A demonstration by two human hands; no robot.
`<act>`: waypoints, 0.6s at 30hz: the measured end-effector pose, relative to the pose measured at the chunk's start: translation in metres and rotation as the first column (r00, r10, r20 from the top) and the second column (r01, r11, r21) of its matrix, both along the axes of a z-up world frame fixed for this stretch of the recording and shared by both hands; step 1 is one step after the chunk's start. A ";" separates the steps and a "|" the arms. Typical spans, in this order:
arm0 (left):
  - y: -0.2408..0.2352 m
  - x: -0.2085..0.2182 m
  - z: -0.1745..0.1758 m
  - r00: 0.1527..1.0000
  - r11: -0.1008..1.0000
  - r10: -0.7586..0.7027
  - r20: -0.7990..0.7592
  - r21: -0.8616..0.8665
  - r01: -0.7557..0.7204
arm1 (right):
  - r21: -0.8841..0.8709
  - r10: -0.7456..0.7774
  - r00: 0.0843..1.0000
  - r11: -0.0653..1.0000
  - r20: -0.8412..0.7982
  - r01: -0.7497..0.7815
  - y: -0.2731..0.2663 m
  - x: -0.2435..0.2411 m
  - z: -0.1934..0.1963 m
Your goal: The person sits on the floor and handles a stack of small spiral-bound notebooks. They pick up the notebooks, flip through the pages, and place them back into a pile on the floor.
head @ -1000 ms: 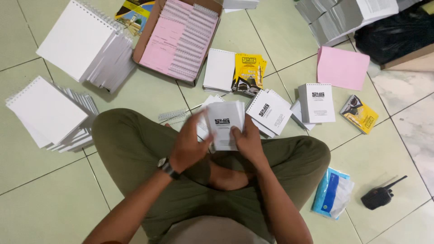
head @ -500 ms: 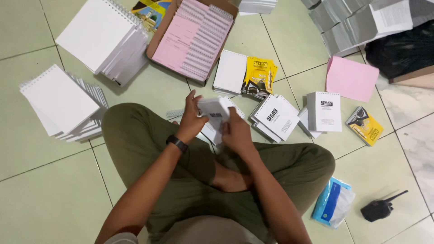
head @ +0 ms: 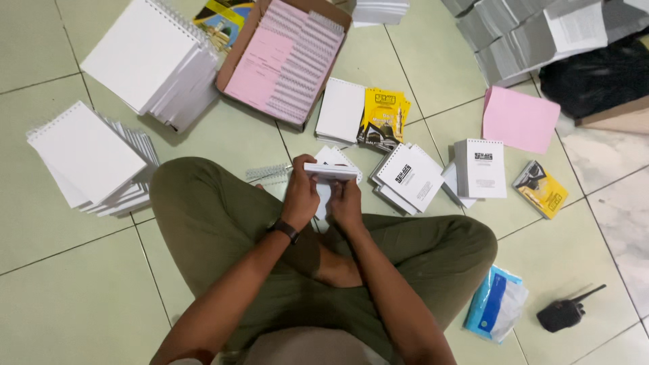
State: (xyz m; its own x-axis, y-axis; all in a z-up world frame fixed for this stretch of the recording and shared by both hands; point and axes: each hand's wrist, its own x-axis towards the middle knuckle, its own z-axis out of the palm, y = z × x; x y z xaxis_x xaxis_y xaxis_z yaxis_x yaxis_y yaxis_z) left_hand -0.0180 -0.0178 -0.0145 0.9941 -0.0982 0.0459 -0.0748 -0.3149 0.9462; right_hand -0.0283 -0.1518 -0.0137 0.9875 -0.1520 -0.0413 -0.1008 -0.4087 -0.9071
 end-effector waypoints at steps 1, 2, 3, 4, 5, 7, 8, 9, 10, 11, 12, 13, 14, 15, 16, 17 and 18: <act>0.001 -0.001 0.000 1.000 1.000 -0.001 -0.002 -0.001 0.001 | -0.001 -0.001 1.000 1.000 -0.002 0.001 -0.006 -0.003 -0.022; 0.001 -0.001 0.000 1.000 0.997 0.006 -0.015 0.082 -0.005 | 0.013 -0.030 0.999 0.999 -0.011 0.030 -0.013 -0.005 -0.044; 0.000 0.002 0.000 1.000 0.986 0.010 -0.019 0.164 -0.007 | 0.027 -0.063 0.998 0.998 -0.012 0.063 -0.021 -0.004 -0.067; -0.001 0.003 0.007 1.000 0.987 0.004 -0.013 0.161 -0.002 | 0.025 -0.069 0.998 0.997 -0.006 0.069 -0.025 -0.005 -0.050; -0.002 0.001 0.016 1.000 0.976 -0.024 -0.002 0.218 0.024 | 0.021 -0.067 0.998 0.998 0.002 0.067 -0.029 -0.008 -0.032; -0.012 0.003 0.032 0.998 0.961 -0.064 0.010 0.269 0.059 | 0.011 -0.076 0.997 0.997 0.012 0.075 -0.043 -0.019 -0.008; -0.020 0.006 0.040 0.992 0.960 -0.114 0.059 0.263 0.095 | 0.000 -0.100 0.995 0.995 -0.008 0.100 -0.053 -0.025 -0.001; -0.028 0.009 0.048 0.981 0.958 -0.158 0.111 0.256 0.126 | -0.012 -0.120 0.992 0.993 -0.026 0.120 -0.064 -0.031 0.007; -0.042 0.016 0.048 0.980 0.959 -0.165 0.114 0.251 0.132 | -0.019 -0.128 0.992 0.992 -0.023 0.127 -0.082 -0.039 -0.004; -0.054 0.022 0.049 0.959 0.942 -0.261 0.109 0.244 0.228 | 0.093 -0.220 0.975 0.971 -0.034 0.222 -0.099 -0.045 -0.014; -0.067 0.029 0.049 0.929 0.916 -0.354 0.106 0.238 0.322 | 0.202 -0.308 0.950 0.928 -0.056 0.313 -0.117 -0.052 -0.025; -0.072 0.037 0.064 0.930 0.917 -0.354 0.101 0.233 0.324 | 0.196 -0.309 0.949 0.929 -0.061 0.315 -0.135 -0.051 -0.035; -0.078 0.046 0.078 0.927 0.916 -0.375 0.022 0.163 0.366 | 0.299 -0.376 0.926 0.881 -0.029 0.367 -0.153 -0.051 -0.045; -0.084 0.055 0.093 0.915 0.910 -0.400 -0.055 0.091 0.404 | 0.400 -0.447 0.895 0.819 -0.005 0.411 -0.170 -0.051 -0.054; -0.082 0.063 0.083 0.913 0.909 -0.403 -0.061 0.087 0.407 | 0.396 -0.450 0.893 0.818 -0.010 0.417 -0.171 -0.049 -0.045; -0.081 0.075 0.074 0.918 0.903 -0.395 -0.034 0.173 0.394 | 0.291 -0.463 0.881 0.833 -0.098 0.470 -0.172 -0.042 -0.035; -0.080 0.086 0.066 0.922 0.890 -0.388 -0.005 0.257 0.376 | 0.180 -0.481 0.857 0.841 -0.183 0.510 -0.173 -0.036 -0.025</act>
State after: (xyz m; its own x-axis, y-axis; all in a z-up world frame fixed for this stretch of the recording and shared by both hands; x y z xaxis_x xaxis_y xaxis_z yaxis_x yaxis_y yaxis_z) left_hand 0.0682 -0.0977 0.0515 0.8752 -0.4836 0.0137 -0.2768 -0.4774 0.8339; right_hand -0.0645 -0.3252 -0.0386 0.7663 -0.5928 -0.2479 -0.3562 -0.0707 -0.9317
